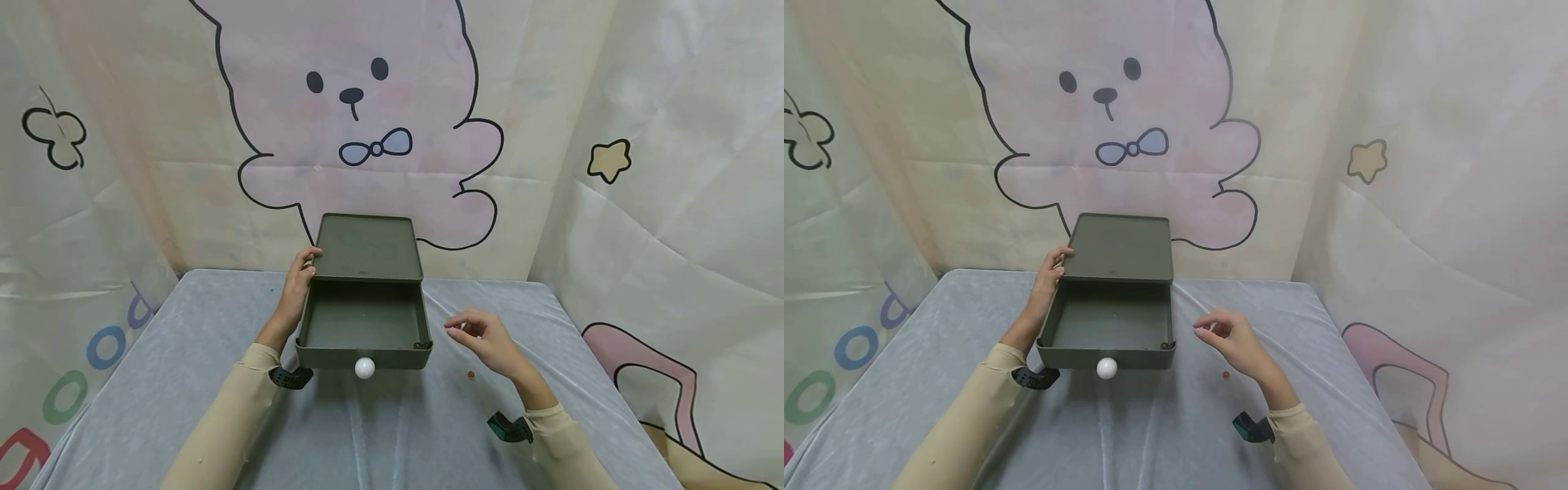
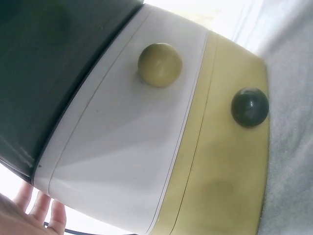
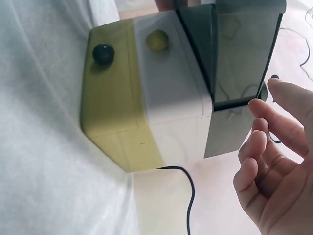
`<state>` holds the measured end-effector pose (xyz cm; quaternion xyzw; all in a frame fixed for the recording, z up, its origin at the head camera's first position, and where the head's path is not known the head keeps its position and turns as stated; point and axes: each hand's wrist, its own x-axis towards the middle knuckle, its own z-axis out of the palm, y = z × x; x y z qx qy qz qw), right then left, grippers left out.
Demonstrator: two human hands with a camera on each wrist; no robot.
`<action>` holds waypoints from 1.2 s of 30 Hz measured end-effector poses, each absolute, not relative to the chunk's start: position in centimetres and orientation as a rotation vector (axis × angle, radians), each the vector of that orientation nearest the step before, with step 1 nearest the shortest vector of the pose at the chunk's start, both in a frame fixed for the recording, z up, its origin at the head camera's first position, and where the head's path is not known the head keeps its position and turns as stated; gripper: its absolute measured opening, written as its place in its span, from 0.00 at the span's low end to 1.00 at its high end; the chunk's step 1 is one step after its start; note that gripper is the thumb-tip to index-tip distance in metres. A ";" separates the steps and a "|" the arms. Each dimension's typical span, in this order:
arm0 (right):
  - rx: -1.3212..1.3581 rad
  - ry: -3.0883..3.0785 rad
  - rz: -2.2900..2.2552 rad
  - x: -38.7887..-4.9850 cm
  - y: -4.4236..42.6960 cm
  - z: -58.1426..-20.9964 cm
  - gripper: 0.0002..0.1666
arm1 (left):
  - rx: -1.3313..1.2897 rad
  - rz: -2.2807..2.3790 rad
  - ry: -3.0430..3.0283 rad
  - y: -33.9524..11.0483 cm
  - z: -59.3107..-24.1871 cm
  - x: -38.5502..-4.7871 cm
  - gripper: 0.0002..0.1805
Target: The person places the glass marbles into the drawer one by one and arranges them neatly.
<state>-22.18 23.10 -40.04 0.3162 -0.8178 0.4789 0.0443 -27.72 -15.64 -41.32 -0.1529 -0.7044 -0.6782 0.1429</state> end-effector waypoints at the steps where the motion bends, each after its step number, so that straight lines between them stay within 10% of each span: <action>1: 0.956 -2.507 1.463 -22.2 23.2 -40.2 0.09 | -0.444 -1.957 -2.030 -15.7 -41.3 -27.7 0.25; 36: 0.763 -2.674 1.540 -23.3 25.9 -46.4 0.14 | -0.443 -1.954 -2.028 -15.7 -41.4 -27.7 0.25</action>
